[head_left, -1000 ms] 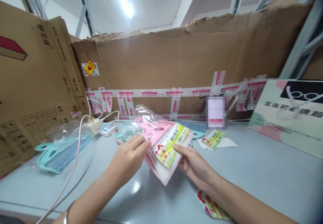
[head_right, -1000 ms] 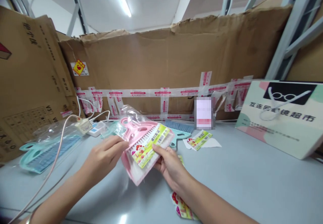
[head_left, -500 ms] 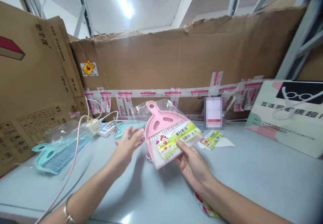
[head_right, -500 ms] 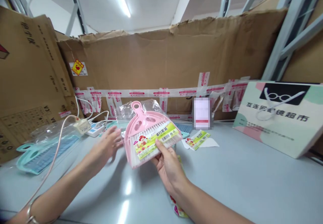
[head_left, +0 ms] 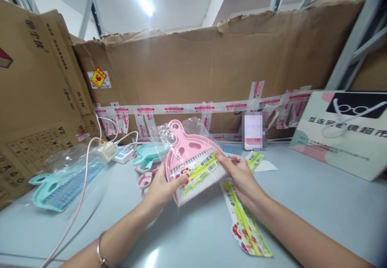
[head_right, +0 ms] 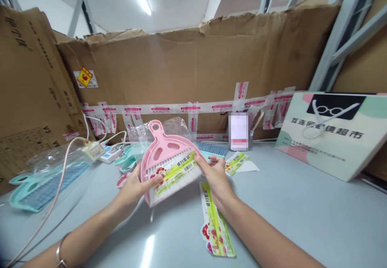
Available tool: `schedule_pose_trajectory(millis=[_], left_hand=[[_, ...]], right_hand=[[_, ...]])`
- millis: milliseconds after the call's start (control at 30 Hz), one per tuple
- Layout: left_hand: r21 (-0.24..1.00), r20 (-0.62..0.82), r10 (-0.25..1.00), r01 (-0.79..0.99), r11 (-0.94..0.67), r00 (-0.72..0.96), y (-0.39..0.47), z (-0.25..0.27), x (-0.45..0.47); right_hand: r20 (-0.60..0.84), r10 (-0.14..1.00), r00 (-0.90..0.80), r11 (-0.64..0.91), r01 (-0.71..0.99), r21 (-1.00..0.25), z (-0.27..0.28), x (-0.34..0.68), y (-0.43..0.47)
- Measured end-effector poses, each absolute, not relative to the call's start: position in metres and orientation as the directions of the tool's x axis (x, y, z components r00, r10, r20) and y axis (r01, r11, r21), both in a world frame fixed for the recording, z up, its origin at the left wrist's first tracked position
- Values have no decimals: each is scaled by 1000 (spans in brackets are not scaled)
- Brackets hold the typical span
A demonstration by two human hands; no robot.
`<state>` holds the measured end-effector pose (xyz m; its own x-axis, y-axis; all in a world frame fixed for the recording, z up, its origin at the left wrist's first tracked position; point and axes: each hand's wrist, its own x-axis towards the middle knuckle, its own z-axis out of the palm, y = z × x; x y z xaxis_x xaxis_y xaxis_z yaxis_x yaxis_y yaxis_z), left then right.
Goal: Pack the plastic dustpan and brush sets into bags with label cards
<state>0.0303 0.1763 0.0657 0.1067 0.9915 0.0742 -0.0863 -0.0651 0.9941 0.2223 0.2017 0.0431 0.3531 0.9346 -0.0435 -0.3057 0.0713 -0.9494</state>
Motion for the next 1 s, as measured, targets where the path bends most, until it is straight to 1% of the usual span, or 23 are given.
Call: schedule_pose_trajectory(millis=[33, 67, 100, 167, 200, 233, 300, 467, 533, 600, 667, 767, 833, 933, 1000], left_hand=[[994, 69, 991, -93, -59, 117, 176, 66, 29], [993, 65, 989, -106, -51, 133, 176, 66, 29], [991, 59, 986, -125, -39, 154, 176, 67, 28], [987, 29, 979, -162, 4, 200, 175, 68, 26], [984, 6, 976, -174, 33, 218, 175, 70, 26], [981, -17, 974, -185, 60, 227, 174, 71, 25], [973, -62, 974, -203, 107, 217, 174, 73, 25], [960, -200, 976, -182, 212, 81, 180, 70, 26], [958, -232, 972, -164, 234, 27, 182, 68, 25], [954, -242, 970, -173, 244, 32, 182, 67, 24], [947, -238, 968, -201, 250, 83, 182, 69, 23], [944, -212, 964, -220, 244, 158, 179, 76, 20], [949, -182, 962, -220, 226, 204, 178, 80, 18], [956, -112, 951, -231, 183, 288, 178, 81, 15], [961, -59, 957, -242, 131, 286, 180, 78, 14]], right_hand=[[-74, 943, 324, 35, -317, -948, 44, 225, 205], [-110, 963, 245, -16, -356, -934, 46, 228, 206], [-133, 982, 131, -70, -401, -913, 48, 229, 207], [-100, 988, -114, -142, -465, -874, 51, 231, 206], [-82, 981, -178, -159, -477, -864, 53, 231, 205], [-73, 976, -203, -163, -476, -864, 54, 231, 204], [-81, 979, -188, -160, -451, -878, 54, 230, 203], [-161, 987, -12, -153, -376, -914, 51, 225, 204], [-173, 985, 13, -156, -363, -919, 50, 223, 203], [-180, 983, 22, -160, -360, -919, 52, 223, 200], [-165, 986, -20, -161, -377, -912, 56, 224, 196], [-114, 976, -183, -182, -413, -892, 62, 227, 192], [-99, 965, -242, -198, -431, -880, 64, 228, 191], [-137, 973, -187, -210, -457, -864, 60, 227, 194], [-181, 974, -137, -223, -449, -865, 55, 227, 197]])
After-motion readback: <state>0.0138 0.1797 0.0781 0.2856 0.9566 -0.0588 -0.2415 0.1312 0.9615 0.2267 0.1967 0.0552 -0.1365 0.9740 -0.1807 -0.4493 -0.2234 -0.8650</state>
